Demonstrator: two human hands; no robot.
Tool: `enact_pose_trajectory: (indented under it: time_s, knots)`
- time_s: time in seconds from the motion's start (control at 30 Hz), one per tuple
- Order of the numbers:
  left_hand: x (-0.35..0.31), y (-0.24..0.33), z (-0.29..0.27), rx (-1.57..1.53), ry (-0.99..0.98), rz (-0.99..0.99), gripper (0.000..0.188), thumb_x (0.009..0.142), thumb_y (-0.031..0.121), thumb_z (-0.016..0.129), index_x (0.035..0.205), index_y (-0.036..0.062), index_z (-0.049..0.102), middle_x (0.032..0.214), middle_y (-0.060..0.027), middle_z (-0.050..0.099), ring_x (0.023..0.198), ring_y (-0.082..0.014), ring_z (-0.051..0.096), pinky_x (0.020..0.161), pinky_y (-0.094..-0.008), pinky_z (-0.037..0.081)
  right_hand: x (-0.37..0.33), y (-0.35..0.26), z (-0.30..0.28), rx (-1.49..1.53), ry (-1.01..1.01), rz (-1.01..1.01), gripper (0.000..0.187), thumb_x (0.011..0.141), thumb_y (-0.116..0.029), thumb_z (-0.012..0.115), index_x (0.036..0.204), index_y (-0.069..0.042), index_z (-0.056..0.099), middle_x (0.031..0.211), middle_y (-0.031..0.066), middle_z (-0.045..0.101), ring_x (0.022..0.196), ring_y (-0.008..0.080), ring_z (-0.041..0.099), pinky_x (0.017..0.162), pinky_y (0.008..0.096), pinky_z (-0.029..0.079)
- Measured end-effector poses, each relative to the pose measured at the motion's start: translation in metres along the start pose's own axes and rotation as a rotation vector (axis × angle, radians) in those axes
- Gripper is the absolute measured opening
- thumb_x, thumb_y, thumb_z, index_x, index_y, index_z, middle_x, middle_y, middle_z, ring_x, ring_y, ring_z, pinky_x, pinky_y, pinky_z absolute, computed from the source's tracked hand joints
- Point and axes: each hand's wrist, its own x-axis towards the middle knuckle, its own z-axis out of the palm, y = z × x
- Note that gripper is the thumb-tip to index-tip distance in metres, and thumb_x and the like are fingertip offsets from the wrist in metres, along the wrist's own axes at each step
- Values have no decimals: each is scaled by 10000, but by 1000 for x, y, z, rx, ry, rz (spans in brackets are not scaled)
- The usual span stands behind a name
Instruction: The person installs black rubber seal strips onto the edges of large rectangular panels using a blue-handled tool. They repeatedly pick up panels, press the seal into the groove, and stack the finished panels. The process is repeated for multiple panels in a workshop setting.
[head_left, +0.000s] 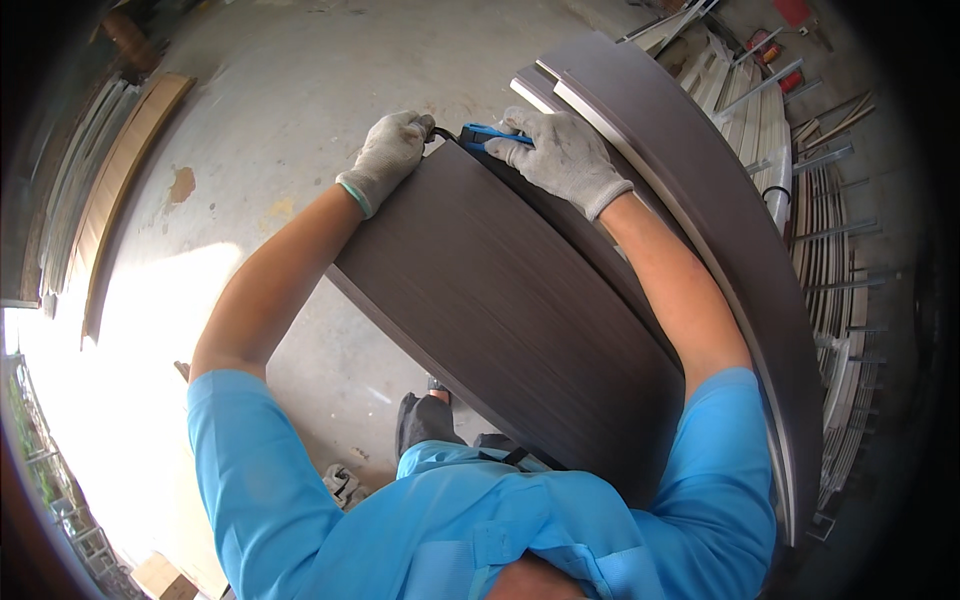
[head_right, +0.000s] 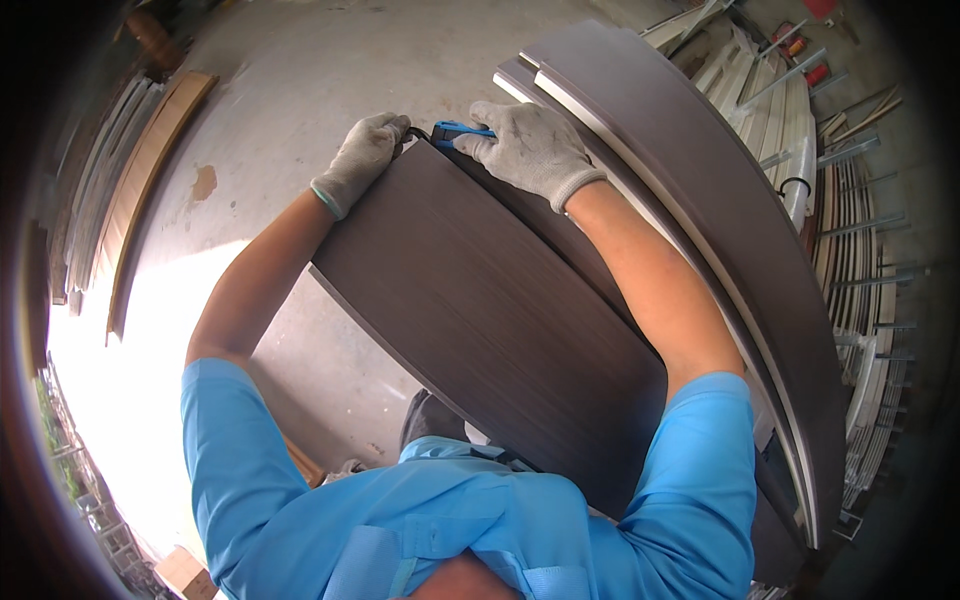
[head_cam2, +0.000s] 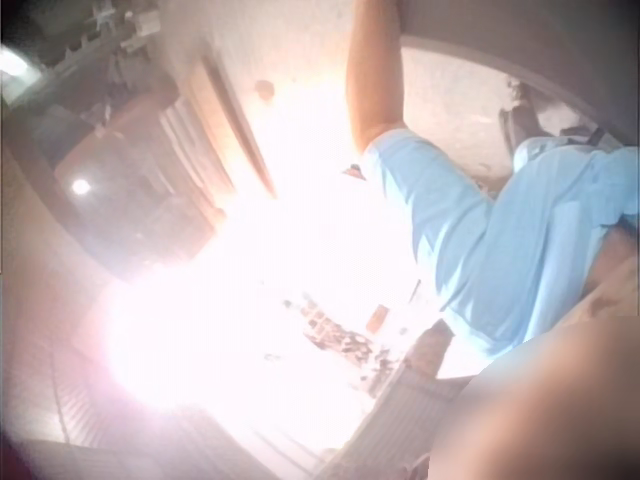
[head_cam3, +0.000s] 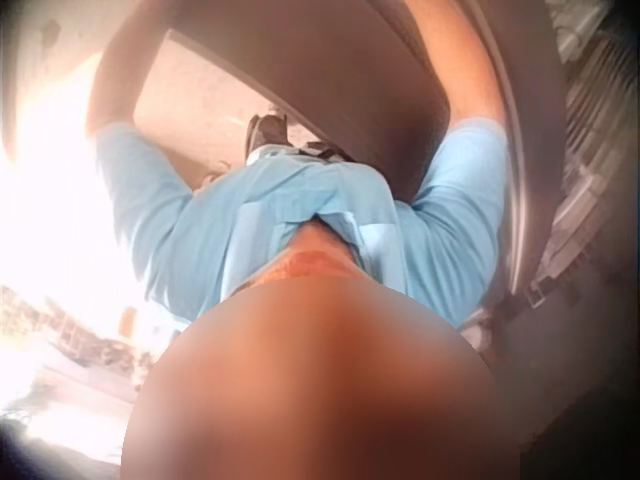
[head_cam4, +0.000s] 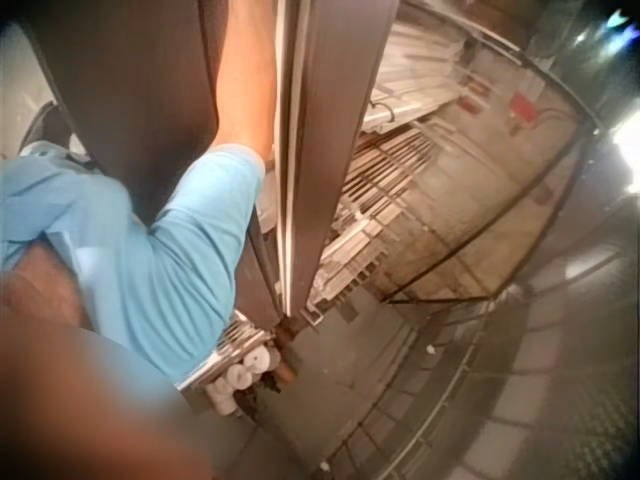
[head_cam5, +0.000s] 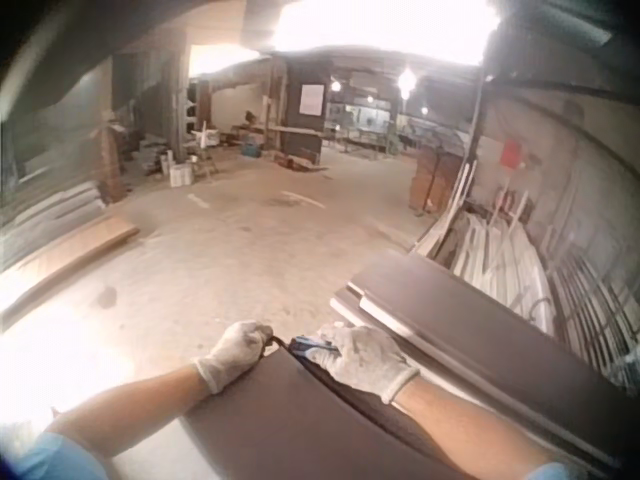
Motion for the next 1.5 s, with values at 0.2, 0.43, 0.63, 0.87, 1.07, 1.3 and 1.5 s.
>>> enact_pose_trajectory:
  time_s: [0.2, 0.43, 0.63, 0.87, 1.07, 1.3, 1.5]
  knots:
    - [-3, 5, -4, -49, -15, -48, 343, 1038, 315, 510, 1066, 10, 663, 816, -26, 618, 744, -127, 551, 726, -320, 478, -33, 0, -24, 27, 5, -61, 391, 914, -456, 668, 1109, -118, 701, 810, 92, 727, 765, 254, 723, 703, 382, 571]
    - [-3, 0, -5, -38, -56, 11, 341, 1032, 288, 511, 1144, 5, 665, 856, -35, 647, 763, -141, 572, 744, -328, 485, -1, -10, -12, -52, -25, 18, 367, 905, -483, 663, 1060, -155, 711, 802, 87, 730, 749, 237, 721, 688, 389, 569]
    - [-5, 3, -1, -31, 27, 68, 306, 1026, 204, 484, 1139, -21, 657, 848, -20, 634, 770, -103, 559, 717, -284, 474, -4, -1, -7, 1, 24, -28, 386, 905, -502, 658, 952, -119, 676, 699, 73, 685, 684, 247, 695, 650, 396, 552]
    - [11, -19, -3, -68, -48, 65, 294, 997, 225, 506, 1142, 47, 691, 940, -107, 709, 870, -197, 654, 829, -337, 504, -125, 48, -49, 55, -102, -26, 356, 893, -445, 689, 887, -90, 670, 649, 119, 621, 581, 299, 615, 550, 406, 459]
    - [30, -62, -14, -79, -18, 380, 382, 1028, 310, 544, 1218, -1, 657, 1077, -86, 701, 994, -158, 635, 896, -297, 492, -290, 72, -91, 95, -6, 151, 241, 863, -287, 734, 902, -52, 698, 741, 128, 659, 643, 324, 635, 617, 391, 485]
    - [31, -67, -42, -35, -117, 350, 406, 1043, 335, 532, 1228, -12, 634, 1105, -26, 650, 1034, -123, 575, 917, -266, 462, -415, 92, -117, 152, -17, 550, 241, 803, -238, 794, 942, -52, 726, 703, 80, 646, 604, 206, 605, 585, 312, 462]
    - [-4, -2, -41, 489, 180, 333, 455, 1052, 414, 487, 1176, 10, 656, 1037, -44, 658, 979, -148, 593, 870, -302, 458, -446, 106, -125, 118, 50, 473, 224, 803, -240, 797, 920, -59, 733, 699, 54, 658, 614, 171, 615, 581, 317, 465]
